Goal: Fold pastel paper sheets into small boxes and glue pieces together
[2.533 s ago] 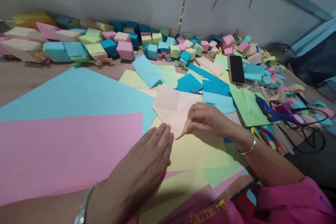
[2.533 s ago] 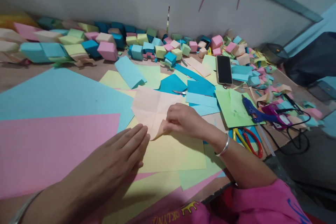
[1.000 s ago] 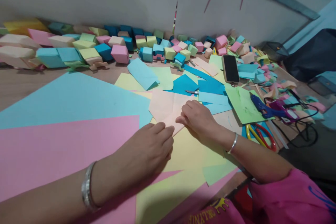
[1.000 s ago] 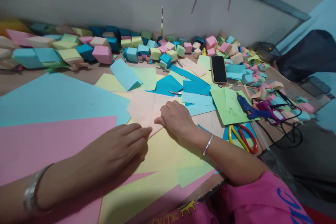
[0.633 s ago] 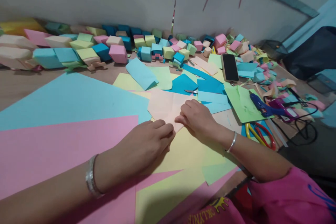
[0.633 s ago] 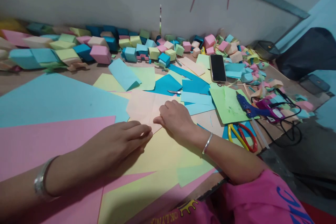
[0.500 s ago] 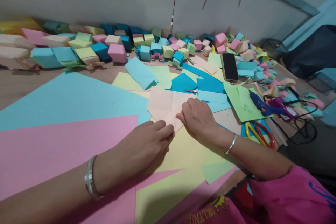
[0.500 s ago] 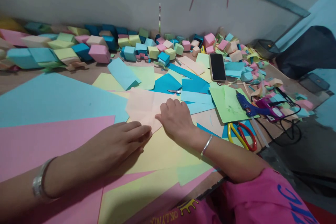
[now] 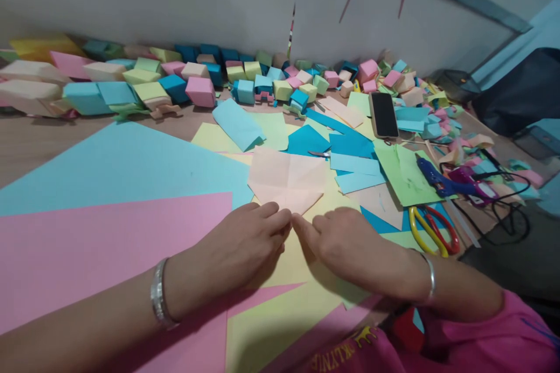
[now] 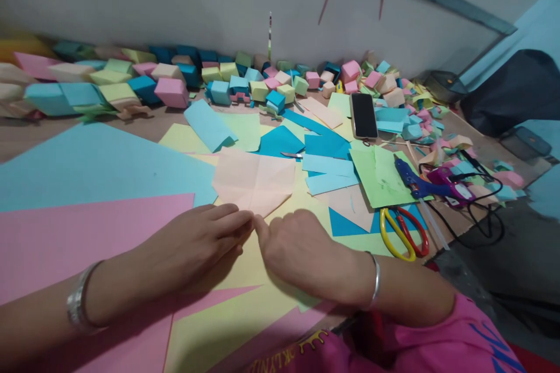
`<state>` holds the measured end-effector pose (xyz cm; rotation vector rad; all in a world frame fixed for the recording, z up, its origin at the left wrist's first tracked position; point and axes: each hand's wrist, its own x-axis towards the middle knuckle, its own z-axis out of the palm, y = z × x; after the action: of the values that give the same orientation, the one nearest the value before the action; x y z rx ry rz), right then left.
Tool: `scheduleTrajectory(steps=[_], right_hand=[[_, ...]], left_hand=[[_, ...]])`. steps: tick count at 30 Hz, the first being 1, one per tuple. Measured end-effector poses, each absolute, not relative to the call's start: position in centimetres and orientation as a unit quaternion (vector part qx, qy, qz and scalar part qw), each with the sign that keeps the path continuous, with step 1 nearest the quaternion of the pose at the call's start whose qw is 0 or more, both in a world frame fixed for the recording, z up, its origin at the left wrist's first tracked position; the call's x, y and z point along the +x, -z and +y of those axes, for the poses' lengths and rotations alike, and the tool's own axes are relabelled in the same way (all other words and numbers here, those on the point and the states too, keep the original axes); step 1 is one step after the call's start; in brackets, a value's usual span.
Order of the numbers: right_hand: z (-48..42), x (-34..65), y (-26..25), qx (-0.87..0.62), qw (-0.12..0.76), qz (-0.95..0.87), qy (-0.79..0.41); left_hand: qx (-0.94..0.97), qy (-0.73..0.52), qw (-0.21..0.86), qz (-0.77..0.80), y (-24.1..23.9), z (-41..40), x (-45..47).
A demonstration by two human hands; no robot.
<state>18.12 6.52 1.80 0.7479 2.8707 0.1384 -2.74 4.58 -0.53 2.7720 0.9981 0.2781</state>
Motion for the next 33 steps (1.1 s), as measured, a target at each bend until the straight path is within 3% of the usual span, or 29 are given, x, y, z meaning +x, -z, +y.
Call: scheduleTrajectory(steps=[5, 14, 19, 26, 33], right_hand=[[5.0, 18.5, -0.1, 0.326, 0.161, 0.93, -0.046], [6.0, 18.2, 0.2, 0.379, 0.156, 0.912, -0.016], [6.5, 18.1, -1.5, 0.432, 0.16, 0.886, -0.058], [5.5, 18.0, -0.7, 0.329, 0.136, 0.933, -0.046], [5.8, 17.6, -0.3, 0.319, 0.142, 0.937, -0.023]], left_hand=[[0.934, -0.07, 0.1, 0.336, 0.4, 4.8, -2.8], [0.934, -0.068, 0.089, 0.338, 0.4, 4.7, -2.6], [0.932, -0.056, 0.085, 0.349, 0.1, 4.5, -2.5], [0.929, -0.035, 0.071, 0.362, -0.3, 4.8, -2.0], [0.931, -0.012, 0.074, 0.356, -0.2, 4.8, -1.8]])
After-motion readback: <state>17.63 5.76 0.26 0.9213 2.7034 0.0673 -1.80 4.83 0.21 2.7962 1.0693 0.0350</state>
